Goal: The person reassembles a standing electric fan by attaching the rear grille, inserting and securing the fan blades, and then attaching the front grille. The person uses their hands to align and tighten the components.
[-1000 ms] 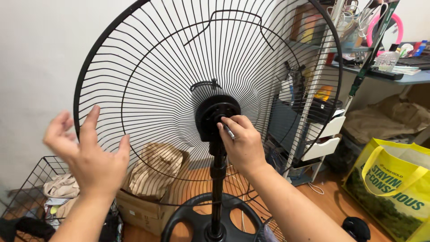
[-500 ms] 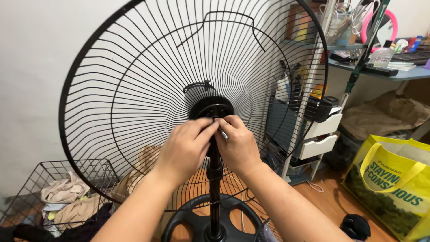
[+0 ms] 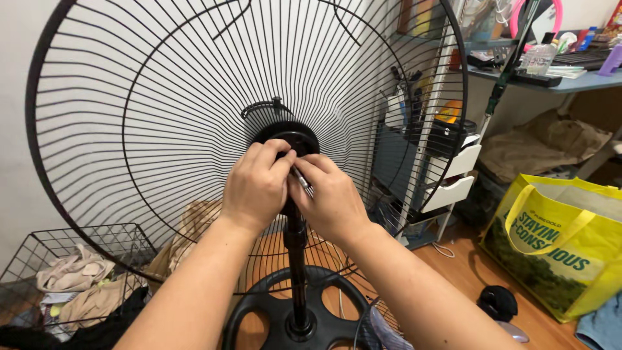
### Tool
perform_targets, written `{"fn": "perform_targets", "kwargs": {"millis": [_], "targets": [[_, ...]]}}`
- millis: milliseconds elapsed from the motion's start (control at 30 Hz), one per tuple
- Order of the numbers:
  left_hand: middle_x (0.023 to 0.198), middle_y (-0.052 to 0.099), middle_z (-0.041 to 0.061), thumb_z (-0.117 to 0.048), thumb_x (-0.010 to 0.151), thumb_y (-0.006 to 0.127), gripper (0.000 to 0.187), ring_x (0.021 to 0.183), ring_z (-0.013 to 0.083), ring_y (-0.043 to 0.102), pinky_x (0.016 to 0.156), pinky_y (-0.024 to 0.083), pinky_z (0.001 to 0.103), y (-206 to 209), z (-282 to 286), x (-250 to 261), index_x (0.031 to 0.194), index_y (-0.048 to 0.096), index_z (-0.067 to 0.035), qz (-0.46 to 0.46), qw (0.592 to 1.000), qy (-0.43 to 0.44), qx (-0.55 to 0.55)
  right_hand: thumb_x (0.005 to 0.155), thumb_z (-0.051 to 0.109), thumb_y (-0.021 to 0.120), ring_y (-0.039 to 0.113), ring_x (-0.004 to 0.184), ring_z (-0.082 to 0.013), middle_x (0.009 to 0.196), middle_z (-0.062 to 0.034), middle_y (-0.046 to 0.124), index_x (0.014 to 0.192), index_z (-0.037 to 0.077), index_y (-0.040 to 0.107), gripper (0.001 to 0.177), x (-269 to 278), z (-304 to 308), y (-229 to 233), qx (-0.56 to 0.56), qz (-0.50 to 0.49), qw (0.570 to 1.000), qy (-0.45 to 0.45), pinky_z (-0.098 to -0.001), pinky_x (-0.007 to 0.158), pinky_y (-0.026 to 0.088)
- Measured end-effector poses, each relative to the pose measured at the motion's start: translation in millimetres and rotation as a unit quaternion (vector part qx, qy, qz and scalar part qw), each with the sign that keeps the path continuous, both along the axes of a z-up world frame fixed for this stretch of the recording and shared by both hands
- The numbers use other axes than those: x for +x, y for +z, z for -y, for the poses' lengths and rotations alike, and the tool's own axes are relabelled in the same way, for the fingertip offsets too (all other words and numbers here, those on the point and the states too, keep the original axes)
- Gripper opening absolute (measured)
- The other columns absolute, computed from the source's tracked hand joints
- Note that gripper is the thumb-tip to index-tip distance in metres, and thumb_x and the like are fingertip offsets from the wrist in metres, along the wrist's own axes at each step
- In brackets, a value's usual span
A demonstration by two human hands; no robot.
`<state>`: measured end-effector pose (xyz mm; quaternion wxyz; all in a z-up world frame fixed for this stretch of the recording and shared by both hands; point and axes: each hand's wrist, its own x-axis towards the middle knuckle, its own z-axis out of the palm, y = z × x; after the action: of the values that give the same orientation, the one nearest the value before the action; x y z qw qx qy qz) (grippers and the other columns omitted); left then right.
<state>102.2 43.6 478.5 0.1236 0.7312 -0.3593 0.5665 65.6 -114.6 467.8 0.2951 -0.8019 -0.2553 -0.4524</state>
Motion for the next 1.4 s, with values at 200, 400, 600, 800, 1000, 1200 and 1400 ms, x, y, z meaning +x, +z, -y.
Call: {"fn": "perform_targets", "kwargs": {"millis": [200,400,600,800,1000,1200,1400], "targets": [[0.112,0.069,0.006,-0.005,0.078,0.076,0.026,0.094,0.0241,0.065,0.083,0.056,0.037,3,0,-5,0.103,0.075,-0.001,-0.007,1.0,-0.008,0.011,0.081,0.006,0.072,0.069,0.117,-0.0341,0.13,-0.0195,0.068,0.125,-0.003,0.066,0.046,-16,28,-31,0.008,0.013,1.0,0.024,-0.0393,0.099,0.056],[0.11,0.068,0.008,-0.005,0.069,0.082,0.03,0.097,0.028,0.066,0.086,0.057,0.038,1,-4,2,0.098,0.076,-0.002,0.025,0.999,-0.024,0.014,0.082,0.005,0.072,0.071,0.113,-0.0301,0.125,-0.0159,0.07,0.116,0.001,0.07,0.035,-53,80,-120,0.072,-0.087,0.994,-0.001,-0.0345,0.091,0.059],[0.109,0.068,0.009,-0.006,0.074,0.081,0.026,0.096,0.0276,0.065,0.084,0.055,0.038,-8,-28,39,0.099,0.072,-0.007,0.011,0.996,0.025,0.086,0.084,0.008,0.07,0.076,0.093,-0.0212,0.103,-0.0112,0.076,0.111,0.004,0.074,0.028,-76,183,-256,0.139,-0.22,0.958,-0.123,-0.0329,0.083,0.06],[0.089,0.063,0.006,-0.007,0.088,0.07,0.02,0.075,0.0218,0.059,0.068,0.049,0.033,-40,-53,59,0.108,0.07,-0.004,-0.024,0.965,0.147,0.218,0.081,0.016,0.076,0.078,0.086,-0.0209,0.095,-0.0142,0.08,0.106,0.006,0.079,0.027,-103,269,-351,0.197,-0.46,0.812,-0.3,-0.0339,0.082,0.06],[0.07,0.058,0.003,-0.009,0.102,0.059,0.019,0.054,0.016,0.054,0.053,0.043,0.027,-65,-54,79,0.117,0.068,-0.001,0.019,0.928,0.23,0.292,0.072,0.021,0.079,0.077,0.095,-0.0304,0.104,-0.0177,0.078,0.112,0.011,0.079,0.041,-127,306,-411,0.08,-0.537,0.756,-0.365,-0.0389,0.094,0.059],[0.057,0.056,0.002,-0.009,0.111,0.053,0.027,0.04,0.0121,0.051,0.042,0.039,0.023,-51,-45,69,0.129,0.067,0.005,0.016,0.945,0.198,0.261,0.062,0.026,0.09,0.06,0.122,-0.0363,0.131,-0.0161,0.062,0.126,0.013,0.066,0.07,-137,302,-435,-0.039,-0.542,0.764,-0.348,-0.0436,0.104,0.05],[0.104,0.068,0.01,-0.001,0.088,0.073,0.027,0.091,0.0232,0.065,0.082,0.053,0.033,-23,-26,11,0.114,0.071,0.0,0.044,0.996,0.01,0.073,0.073,0.027,0.081,0.065,0.11,-0.0409,0.119,-0.0194,0.066,0.13,0.014,0.063,0.062,-125,319,-493,-0.064,-0.509,0.782,-0.355,-0.0472,0.097,0.055]]}}
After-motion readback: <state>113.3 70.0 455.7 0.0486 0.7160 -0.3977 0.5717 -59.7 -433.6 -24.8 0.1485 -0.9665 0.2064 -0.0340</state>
